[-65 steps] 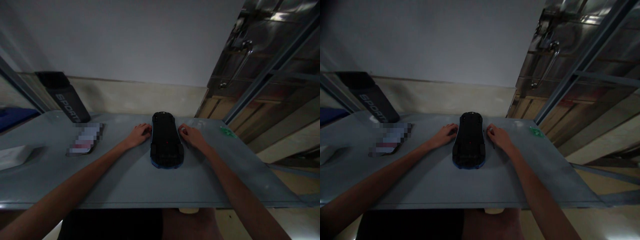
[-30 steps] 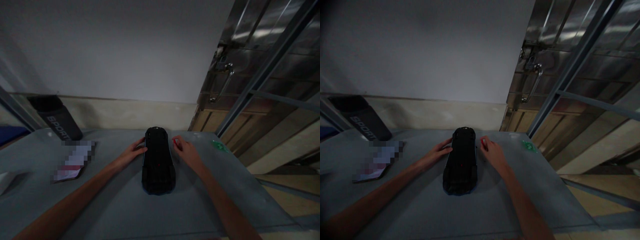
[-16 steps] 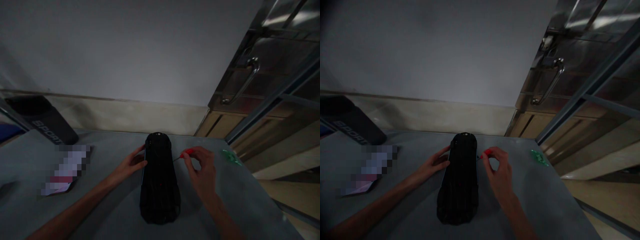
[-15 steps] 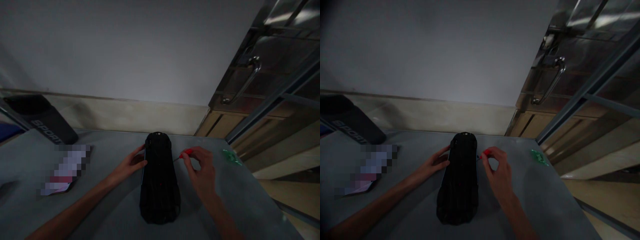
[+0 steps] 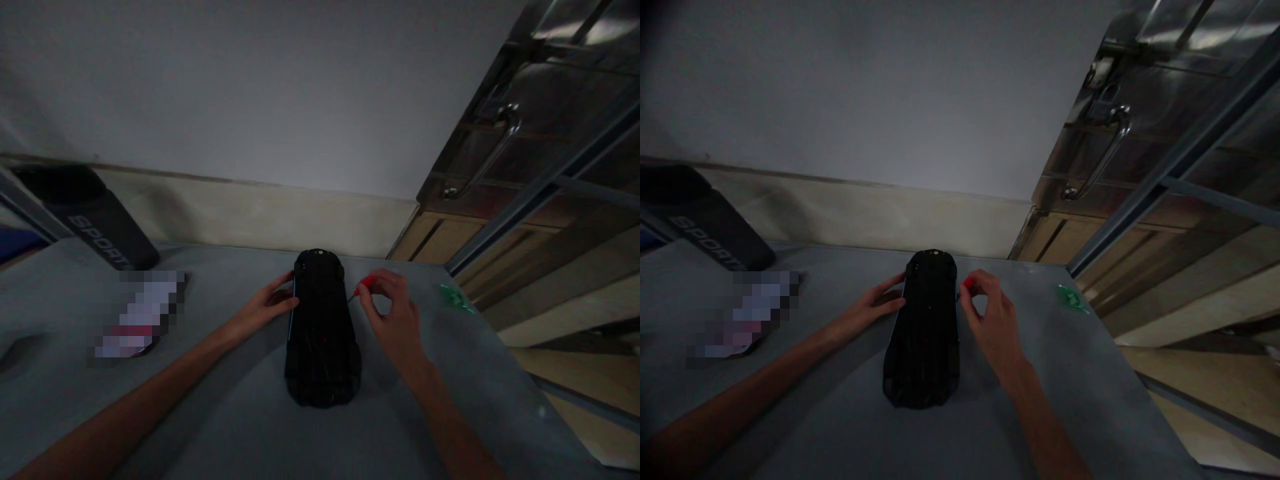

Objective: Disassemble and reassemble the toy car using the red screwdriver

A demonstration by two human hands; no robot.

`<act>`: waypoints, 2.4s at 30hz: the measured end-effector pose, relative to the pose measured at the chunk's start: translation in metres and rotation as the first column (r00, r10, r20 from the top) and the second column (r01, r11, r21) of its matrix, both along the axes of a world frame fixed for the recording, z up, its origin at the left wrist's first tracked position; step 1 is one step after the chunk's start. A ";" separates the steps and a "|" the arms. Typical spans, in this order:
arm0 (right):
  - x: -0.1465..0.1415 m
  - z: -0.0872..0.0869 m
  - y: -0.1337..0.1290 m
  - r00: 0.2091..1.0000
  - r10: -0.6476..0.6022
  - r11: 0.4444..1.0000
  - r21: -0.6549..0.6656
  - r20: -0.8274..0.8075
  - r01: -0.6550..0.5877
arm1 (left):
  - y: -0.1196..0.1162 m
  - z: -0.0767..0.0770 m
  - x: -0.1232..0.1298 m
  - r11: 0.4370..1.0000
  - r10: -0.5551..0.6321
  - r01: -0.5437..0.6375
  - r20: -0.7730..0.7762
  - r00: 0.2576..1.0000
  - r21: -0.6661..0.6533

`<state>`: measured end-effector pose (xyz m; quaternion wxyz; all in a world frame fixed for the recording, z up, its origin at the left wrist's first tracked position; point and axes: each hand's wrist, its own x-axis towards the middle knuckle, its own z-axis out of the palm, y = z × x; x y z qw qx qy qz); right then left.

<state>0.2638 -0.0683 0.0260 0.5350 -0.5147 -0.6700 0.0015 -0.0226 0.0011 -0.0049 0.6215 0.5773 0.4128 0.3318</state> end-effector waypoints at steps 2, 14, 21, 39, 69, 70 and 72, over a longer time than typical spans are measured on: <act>-0.001 0.009 0.001 0.998 -0.010 0.997 -0.079 0.054 0.014 | -0.001 0.002 0.001 1.000 -0.001 0.001 -0.007 1.000 0.002; -0.006 0.100 0.030 0.626 0.138 0.866 -0.400 0.767 0.299 | -0.003 0.010 0.004 1.000 -0.002 0.003 -0.016 1.000 0.019; -0.018 0.106 0.028 0.579 0.233 0.885 -0.417 0.781 0.207 | -0.006 0.011 0.004 1.000 0.006 -0.005 -0.019 1.000 0.016; -0.009 0.111 0.024 0.714 0.368 0.813 -0.579 0.596 0.064 | -0.002 0.002 0.000 1.000 -0.021 0.021 -0.016 1.000 0.001; 0.000 0.108 0.027 0.779 0.455 0.751 -0.656 0.432 -0.074 | -0.003 0.004 0.001 0.999 -0.037 0.037 -0.016 0.999 0.016; -0.001 0.109 0.028 0.778 0.467 0.739 -0.669 0.421 -0.082 | -0.003 0.004 0.001 0.999 -0.037 0.037 -0.020 0.999 0.023; -0.002 0.112 0.028 0.772 0.489 0.718 -0.690 0.406 -0.091 | -0.003 0.005 0.001 0.999 -0.042 0.043 -0.029 0.999 0.029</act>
